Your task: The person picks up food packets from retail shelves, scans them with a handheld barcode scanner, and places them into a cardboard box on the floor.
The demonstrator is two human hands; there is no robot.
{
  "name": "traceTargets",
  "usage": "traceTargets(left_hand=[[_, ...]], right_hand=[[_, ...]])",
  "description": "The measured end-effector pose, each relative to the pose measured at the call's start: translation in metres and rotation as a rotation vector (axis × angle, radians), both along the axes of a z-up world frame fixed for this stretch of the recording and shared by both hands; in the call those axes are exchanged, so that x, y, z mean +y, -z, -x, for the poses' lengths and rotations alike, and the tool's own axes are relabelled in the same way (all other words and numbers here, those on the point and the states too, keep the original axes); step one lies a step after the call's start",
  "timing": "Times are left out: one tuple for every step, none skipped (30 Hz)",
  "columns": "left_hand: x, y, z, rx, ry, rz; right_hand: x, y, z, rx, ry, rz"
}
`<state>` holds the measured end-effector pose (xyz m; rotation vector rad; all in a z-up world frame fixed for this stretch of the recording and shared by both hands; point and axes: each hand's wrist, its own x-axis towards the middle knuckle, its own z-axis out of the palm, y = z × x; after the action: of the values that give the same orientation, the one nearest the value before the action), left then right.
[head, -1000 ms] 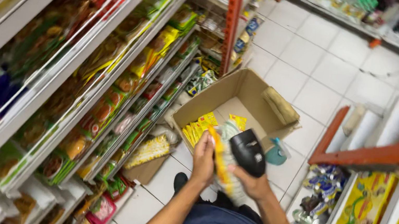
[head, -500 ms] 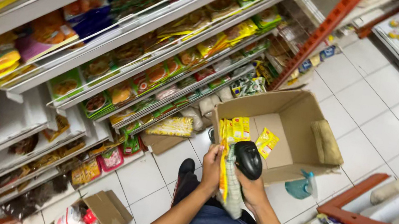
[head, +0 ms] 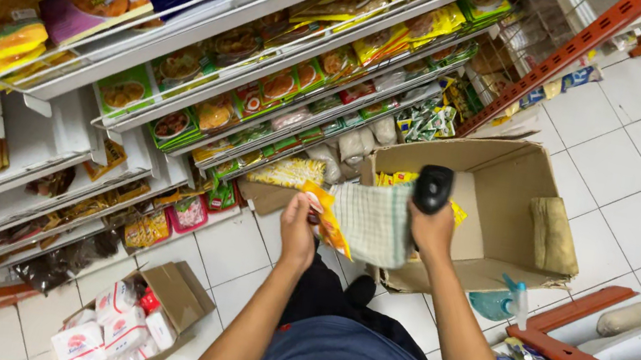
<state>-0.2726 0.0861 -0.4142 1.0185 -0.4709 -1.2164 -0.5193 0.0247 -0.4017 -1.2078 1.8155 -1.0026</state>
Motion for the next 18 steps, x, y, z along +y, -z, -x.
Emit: traceTargets(left_hand=[[0.001,0.005,-0.004,0.085,-0.024,0.0],[0.002,0.009,-0.008,0.169,-0.048,0.0],[0.001,0.011,-0.013,0.25,-0.075,0.006],[0.003,0.013,-0.016,0.373,-0.04,-0.06],[0.004,0.014,-0.016,0.501,-0.005,-0.12],[0.004,0.013,-0.017,0.628,0.032,-0.178],[0.004,0.009,-0.019,0.676,0.098,-0.193],[0.002,0.004,-0.013,0.723,0.165,-0.207],[0.009,-0.003,-0.007,0.776,0.233,-0.235],[0.018,-0.014,-0.005,0.888,0.271,-0.167],[0.016,-0.025,0.001,1.004,0.33,-0.085],[0.013,-0.039,0.008,1.118,0.389,-0.001],[0.008,-0.054,0.013,1.072,0.329,-0.098],[0.004,-0.069,0.02,1.024,0.268,-0.193],[0.006,-0.079,0.03,0.984,0.208,-0.297],[0.007,-0.085,0.038,0.928,0.263,-0.225],[0.003,-0.088,0.043,0.888,0.317,-0.157],[0.002,-0.089,0.049,0.857,0.367,-0.099]], right_hand=[[-0.007,0.017,-0.003,0.004,-0.025,-0.03],[-0.008,0.034,-0.004,0.159,-0.088,0.13],[-0.01,0.047,-0.006,0.307,-0.156,0.297],[-0.008,0.056,-0.007,0.451,-0.225,0.465],[-0.002,0.058,-0.007,0.469,-0.227,0.45],[0.007,0.054,-0.007,0.486,-0.23,0.435],[0.013,0.045,-0.016,0.49,-0.242,0.416],[0.014,0.03,-0.022,0.325,-0.237,0.293],[0.025,0.011,-0.022,0.168,-0.23,0.15],[0.037,-0.008,-0.026,0.013,-0.223,0.004],[0.044,-0.028,-0.028,-0.035,-0.267,0.028],[0.056,-0.047,-0.032,-0.083,-0.312,0.051],[0.062,-0.063,-0.039,-0.136,-0.355,0.08],[0.064,-0.075,-0.048,-0.179,-0.336,-0.04],[0.073,-0.084,-0.053,-0.214,-0.31,-0.17],[0.08,-0.091,-0.056,-0.25,-0.283,-0.299],[0.082,-0.094,-0.059,-0.251,-0.309,-0.197],[0.083,-0.095,-0.061,-0.251,-0.336,-0.096]])
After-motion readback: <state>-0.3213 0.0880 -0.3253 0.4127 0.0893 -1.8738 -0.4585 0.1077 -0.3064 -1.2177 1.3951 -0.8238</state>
